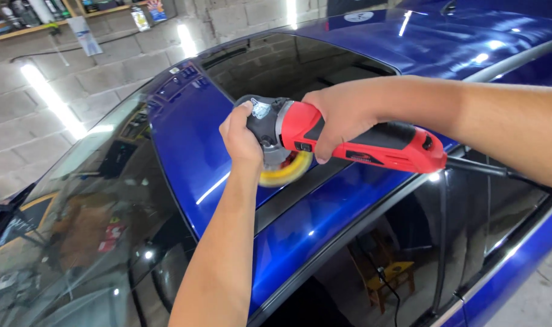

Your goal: The person uses a red orbital polisher with a yellow pad to buff the roof of a blue car. They move the tool in overlapping passes across the roof surface, working around the sunroof and along the roof rails.

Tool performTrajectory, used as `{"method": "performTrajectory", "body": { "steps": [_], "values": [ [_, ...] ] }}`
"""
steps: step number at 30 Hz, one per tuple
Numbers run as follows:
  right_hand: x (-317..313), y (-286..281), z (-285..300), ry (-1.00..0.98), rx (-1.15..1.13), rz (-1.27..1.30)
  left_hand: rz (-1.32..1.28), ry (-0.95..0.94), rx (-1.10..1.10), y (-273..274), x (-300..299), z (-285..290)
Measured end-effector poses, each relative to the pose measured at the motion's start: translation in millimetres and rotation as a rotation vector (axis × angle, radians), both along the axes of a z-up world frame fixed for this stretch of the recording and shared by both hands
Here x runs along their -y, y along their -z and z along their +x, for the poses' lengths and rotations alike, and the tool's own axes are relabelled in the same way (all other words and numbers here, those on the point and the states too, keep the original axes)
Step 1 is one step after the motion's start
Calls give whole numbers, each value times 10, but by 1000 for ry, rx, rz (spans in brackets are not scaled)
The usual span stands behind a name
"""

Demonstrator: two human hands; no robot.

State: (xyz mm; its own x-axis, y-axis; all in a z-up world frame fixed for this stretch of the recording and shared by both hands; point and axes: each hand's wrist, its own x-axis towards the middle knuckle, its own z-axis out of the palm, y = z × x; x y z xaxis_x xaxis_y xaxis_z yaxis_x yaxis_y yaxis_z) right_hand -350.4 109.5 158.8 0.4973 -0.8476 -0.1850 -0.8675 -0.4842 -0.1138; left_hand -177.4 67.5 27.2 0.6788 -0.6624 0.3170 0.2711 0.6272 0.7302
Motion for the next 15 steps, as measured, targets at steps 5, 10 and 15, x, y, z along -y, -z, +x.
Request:
{"method": "performTrajectory", "body": {
  "steps": [5,10,15],
  "values": [
    [17,-49,-155,39,36,44,43,38,57,-198,45,-254],
    [104,-114,-253,134,145,110,78,80,90,-240,234,-393],
    [190,-149,-409,218,220,149,104,143,84,-219,537,-468]
  ]
}}
